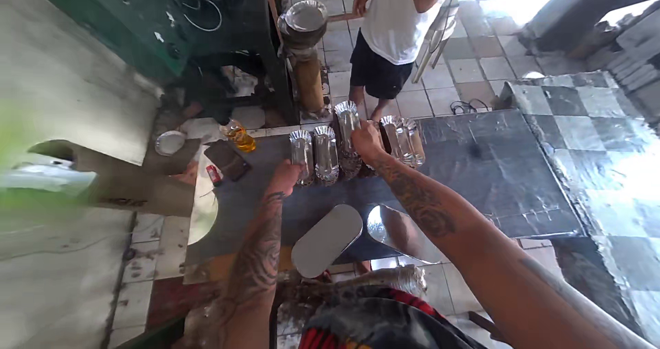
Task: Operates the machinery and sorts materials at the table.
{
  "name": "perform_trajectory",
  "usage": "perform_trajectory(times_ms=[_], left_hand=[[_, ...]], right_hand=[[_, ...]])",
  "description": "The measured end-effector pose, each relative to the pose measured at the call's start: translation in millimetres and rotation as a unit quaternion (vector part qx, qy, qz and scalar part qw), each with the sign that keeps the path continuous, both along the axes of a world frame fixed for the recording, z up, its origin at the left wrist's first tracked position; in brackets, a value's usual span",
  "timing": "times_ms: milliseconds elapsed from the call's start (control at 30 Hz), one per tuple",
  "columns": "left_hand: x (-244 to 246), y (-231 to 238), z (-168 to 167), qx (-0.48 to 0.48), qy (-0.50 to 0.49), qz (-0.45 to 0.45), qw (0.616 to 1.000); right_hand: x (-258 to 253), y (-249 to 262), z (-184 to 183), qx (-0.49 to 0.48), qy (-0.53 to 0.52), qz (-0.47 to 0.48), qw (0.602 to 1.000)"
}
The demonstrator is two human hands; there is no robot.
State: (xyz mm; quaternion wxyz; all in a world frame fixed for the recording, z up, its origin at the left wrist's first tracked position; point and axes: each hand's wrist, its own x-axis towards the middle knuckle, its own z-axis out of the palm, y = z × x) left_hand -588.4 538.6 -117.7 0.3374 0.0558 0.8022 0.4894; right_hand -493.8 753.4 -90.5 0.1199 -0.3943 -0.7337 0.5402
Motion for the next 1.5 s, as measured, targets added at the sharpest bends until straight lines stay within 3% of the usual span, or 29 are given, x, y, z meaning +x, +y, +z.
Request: perform_trajectory(times_ms=[100,200,300,367,433,500,533,600,633,700,733,800,867,900,1000,1067,1100,1167,1200,1267,1367,1500], left_hand=[[-2,2,-3,0.012,-0.007,0.007,1.0],[-2,0,-4,0.051,-0.073,0.031,0.996],[-9,-13,-12,0.113,-0.114,0.062,0.985],[-8,-25,-13,0.136,-0.071,0.082,0.985],[10,-50,0,0.145,-0.008,0.089,0.985],[45,-97,8,0.125,0.051,0.085,0.987],[65,-124,6,0.128,0.046,0.112,0.984],[107,-169,0,0.147,0.019,0.235,0.961],[129,-188,1,0.15,0.009,0.294,0.944],[162,-213,0,0.139,0.025,0.355,0.924],[174,-220,-3,0.126,0.05,0.356,0.925],[201,-227,-8,0.098,0.097,0.311,0.94],[228,-230,-4,0.1,0.112,0.197,0.969],[238,-227,0,0.112,0.138,0.127,0.976],[264,-211,17,0.16,0.169,-0.06,0.971],[279,-201,35,0.15,0.149,-0.136,0.968],[282,-200,46,0.138,0.145,-0.158,0.967],[282,-217,66,0.098,0.213,-0.129,0.963],[272,-241,81,0.09,0.224,-0.093,0.966],[243,-299,113,0.11,0.186,0.009,0.976],[210,-361,133,0.184,0.181,0.157,0.953],[223,-367,103,0.296,0.29,0.261,0.872]], right_hand=[[3,-5,11,0.107,-0.059,0.021,0.992],[9,-4,17,0.162,-0.072,0.023,0.984],[12,-3,26,0.18,0.013,0.02,0.983],[43,0,42,0.171,0.124,0.024,0.977],[123,-3,63,0.158,0.204,0.031,0.966],[229,-12,53,0.222,0.264,-0.021,0.938],[283,-20,32,0.255,0.258,-0.07,0.929],[384,-41,-33,0.263,0.123,-0.194,0.937],[426,-56,-73,0.216,0.014,-0.248,0.944],[467,-90,-143,0.017,-0.179,-0.288,0.941],[464,-109,-169,-0.109,-0.196,-0.278,0.934],[439,-146,-201,-0.316,-0.083,-0.288,0.9],[421,-170,-201,-0.441,0.079,-0.335,0.829],[417,-176,-188,-0.465,0.118,-0.329,0.813],[414,-186,-121,-0.474,0.088,-0.219,0.848],[401,-191,-68,-0.43,0.059,-0.066,0.899],[387,-189,-43,-0.36,0.051,0.027,0.931],[362,-173,0,-0.131,0.036,0.193,0.972],[350,-163,17,-0.011,0.042,0.235,0.971],[329,-137,41,0.169,0.072,0.265,0.947],[299,-93,38,0.349,0.087,0.301,0.883],[264,-51,16,0.408,0.005,0.393,0.824]])
